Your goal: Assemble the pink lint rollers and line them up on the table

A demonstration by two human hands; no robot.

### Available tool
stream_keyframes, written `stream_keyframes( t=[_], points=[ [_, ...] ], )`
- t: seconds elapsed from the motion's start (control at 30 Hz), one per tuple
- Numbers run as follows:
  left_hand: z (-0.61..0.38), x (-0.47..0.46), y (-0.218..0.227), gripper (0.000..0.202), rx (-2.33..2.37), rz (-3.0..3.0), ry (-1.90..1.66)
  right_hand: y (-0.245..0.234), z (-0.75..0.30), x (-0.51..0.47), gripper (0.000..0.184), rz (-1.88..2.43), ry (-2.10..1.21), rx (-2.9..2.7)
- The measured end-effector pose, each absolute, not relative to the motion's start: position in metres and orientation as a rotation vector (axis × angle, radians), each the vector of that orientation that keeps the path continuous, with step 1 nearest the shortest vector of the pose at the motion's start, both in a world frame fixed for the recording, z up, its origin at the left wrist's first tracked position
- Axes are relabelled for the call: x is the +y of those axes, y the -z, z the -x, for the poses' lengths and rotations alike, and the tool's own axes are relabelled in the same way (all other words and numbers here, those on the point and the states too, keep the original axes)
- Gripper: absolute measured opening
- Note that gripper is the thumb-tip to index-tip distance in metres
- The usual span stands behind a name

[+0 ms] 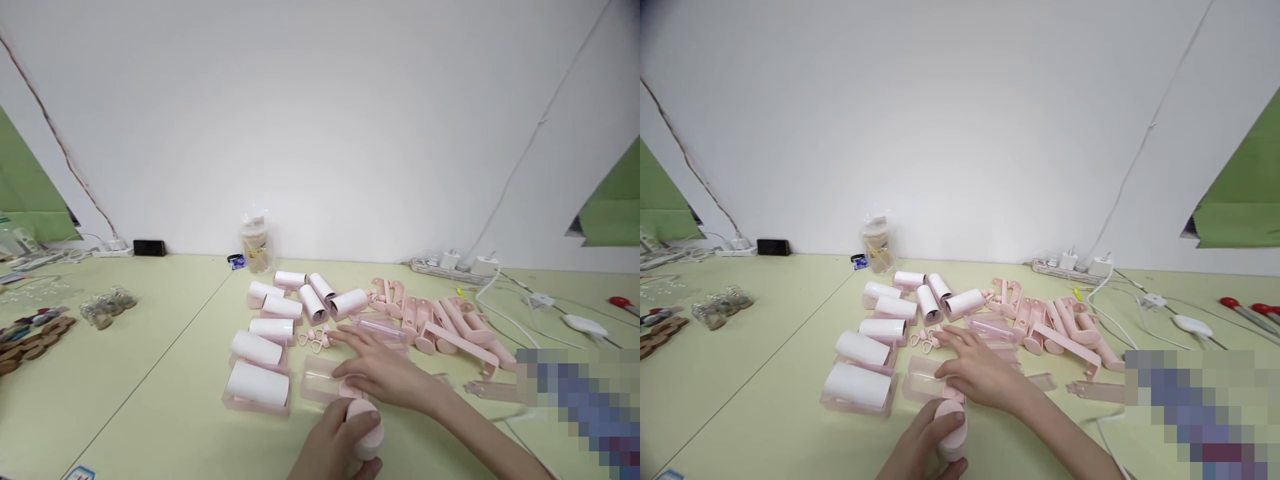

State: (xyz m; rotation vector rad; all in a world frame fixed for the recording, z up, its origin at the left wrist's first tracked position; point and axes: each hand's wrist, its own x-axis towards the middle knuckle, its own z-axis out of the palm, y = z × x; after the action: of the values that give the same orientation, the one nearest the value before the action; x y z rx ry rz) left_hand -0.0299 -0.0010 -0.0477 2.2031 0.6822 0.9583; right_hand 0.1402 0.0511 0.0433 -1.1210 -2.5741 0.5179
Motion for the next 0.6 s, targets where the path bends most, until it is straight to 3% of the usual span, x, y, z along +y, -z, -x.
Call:
stream_keyframes(
  t=[0.2, 0.37, 0.5, 0.6],
  points=[
    [0.032, 0.004, 0.052, 0.057, 0.587, -2.275, -1.245, -0.036, -0.122, 0.078, 0.015, 0.954, -0.691, -2.623],
    [0.039, 0.008, 0.022, 0.056, 0.618, -2.274, -1.552, -0.040, -0.127, 0.062, 0.009, 1.067, -0.817, -2.151],
    [0.035, 0.014, 0.001, 0.056, 0.640, -2.338, -1.456, -0.037, -0.135, 0.043, 0.017, 1.142, -0.899, -1.765],
    [0.031, 0.020, 0.002, 0.070, 0.533, -2.457, -1.285, -0.034, -0.139, 0.028, 0.018, 1.112, -1.149, -1.415]
  ],
)
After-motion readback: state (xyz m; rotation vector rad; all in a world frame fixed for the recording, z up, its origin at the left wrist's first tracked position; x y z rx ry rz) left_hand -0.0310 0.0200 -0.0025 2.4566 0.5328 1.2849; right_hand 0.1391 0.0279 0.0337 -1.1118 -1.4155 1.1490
